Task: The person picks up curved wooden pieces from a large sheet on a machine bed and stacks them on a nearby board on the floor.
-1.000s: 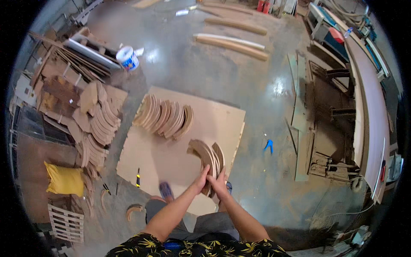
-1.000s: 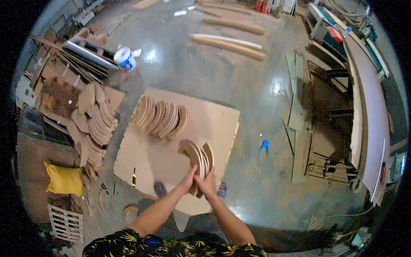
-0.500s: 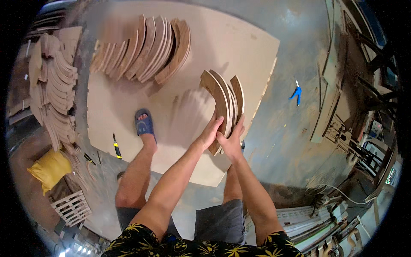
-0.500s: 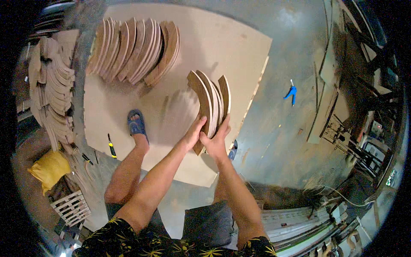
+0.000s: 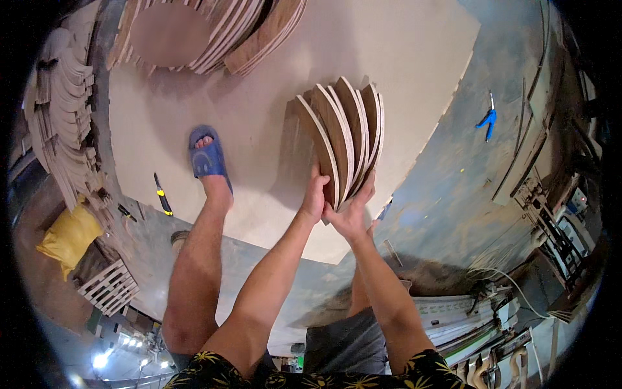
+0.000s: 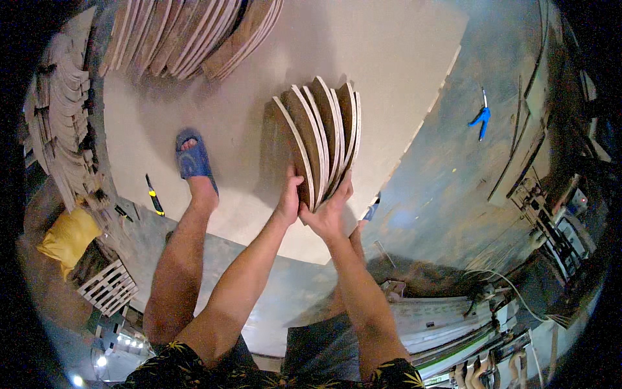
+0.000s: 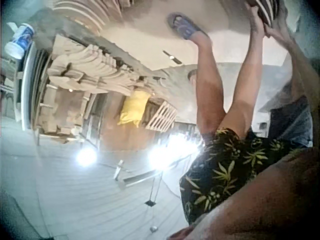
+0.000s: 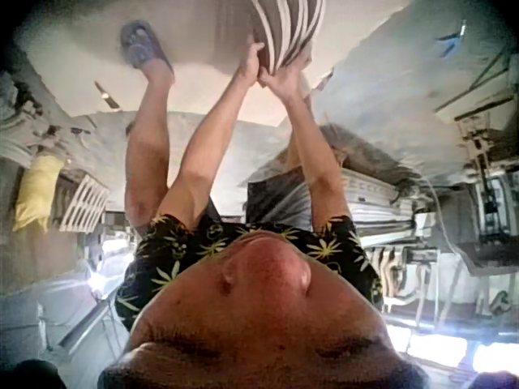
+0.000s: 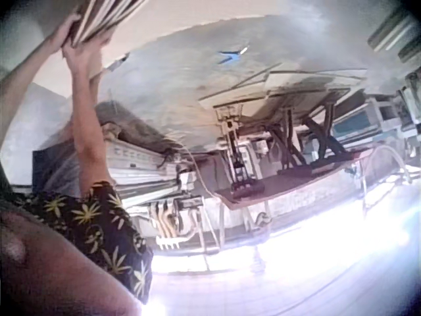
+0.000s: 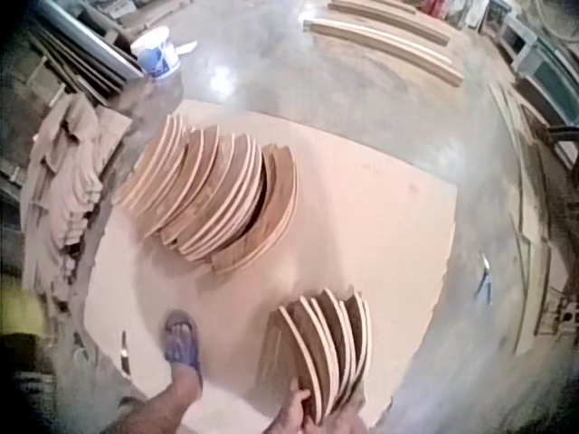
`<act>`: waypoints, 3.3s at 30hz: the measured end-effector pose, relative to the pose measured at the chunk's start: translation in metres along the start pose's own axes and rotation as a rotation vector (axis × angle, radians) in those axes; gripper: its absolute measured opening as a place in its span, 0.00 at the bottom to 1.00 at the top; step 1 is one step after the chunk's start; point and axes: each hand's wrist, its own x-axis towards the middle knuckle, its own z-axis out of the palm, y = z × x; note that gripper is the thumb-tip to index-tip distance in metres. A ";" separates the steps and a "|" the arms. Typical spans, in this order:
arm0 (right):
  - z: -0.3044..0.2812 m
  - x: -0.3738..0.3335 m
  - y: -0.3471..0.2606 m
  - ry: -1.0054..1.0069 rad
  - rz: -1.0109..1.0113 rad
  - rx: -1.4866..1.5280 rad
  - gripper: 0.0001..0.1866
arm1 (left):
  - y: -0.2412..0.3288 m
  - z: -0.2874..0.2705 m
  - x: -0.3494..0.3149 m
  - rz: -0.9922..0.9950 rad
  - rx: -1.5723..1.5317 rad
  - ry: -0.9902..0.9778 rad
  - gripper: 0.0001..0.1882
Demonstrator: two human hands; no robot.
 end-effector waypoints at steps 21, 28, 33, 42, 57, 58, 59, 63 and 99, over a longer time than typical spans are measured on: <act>0.028 0.035 -0.018 0.045 0.076 0.338 0.52 | 0.032 -0.075 0.051 -0.050 -0.018 0.044 0.35; 0.008 0.077 -0.029 -0.195 0.226 0.792 0.36 | 0.060 -0.058 0.046 0.018 0.474 -0.001 0.40; -0.001 0.077 -0.015 -0.280 0.320 0.828 0.35 | 0.076 -0.047 0.033 -0.070 0.520 0.043 0.36; 0.005 0.077 -0.011 -0.343 0.358 0.724 0.38 | 0.069 -0.054 0.040 -0.011 0.499 -0.016 0.32; -0.010 0.063 -0.039 0.127 0.181 0.298 0.53 | 0.062 -0.031 0.079 -0.268 0.432 0.001 0.47; -0.011 0.066 -0.028 0.083 0.238 0.517 0.51 | 0.062 -0.029 0.080 -0.355 0.458 -0.043 0.48; -0.015 0.071 -0.017 0.055 0.280 0.543 0.41 | 0.060 -0.024 0.079 -0.312 0.420 -0.053 0.46; -0.029 0.091 0.005 0.079 0.479 0.768 0.25 | 0.061 -0.003 0.070 -0.271 0.532 -0.159 0.40; 0.016 0.360 -0.149 0.186 0.331 0.823 0.23 | 0.253 0.116 0.213 0.331 1.164 0.124 0.32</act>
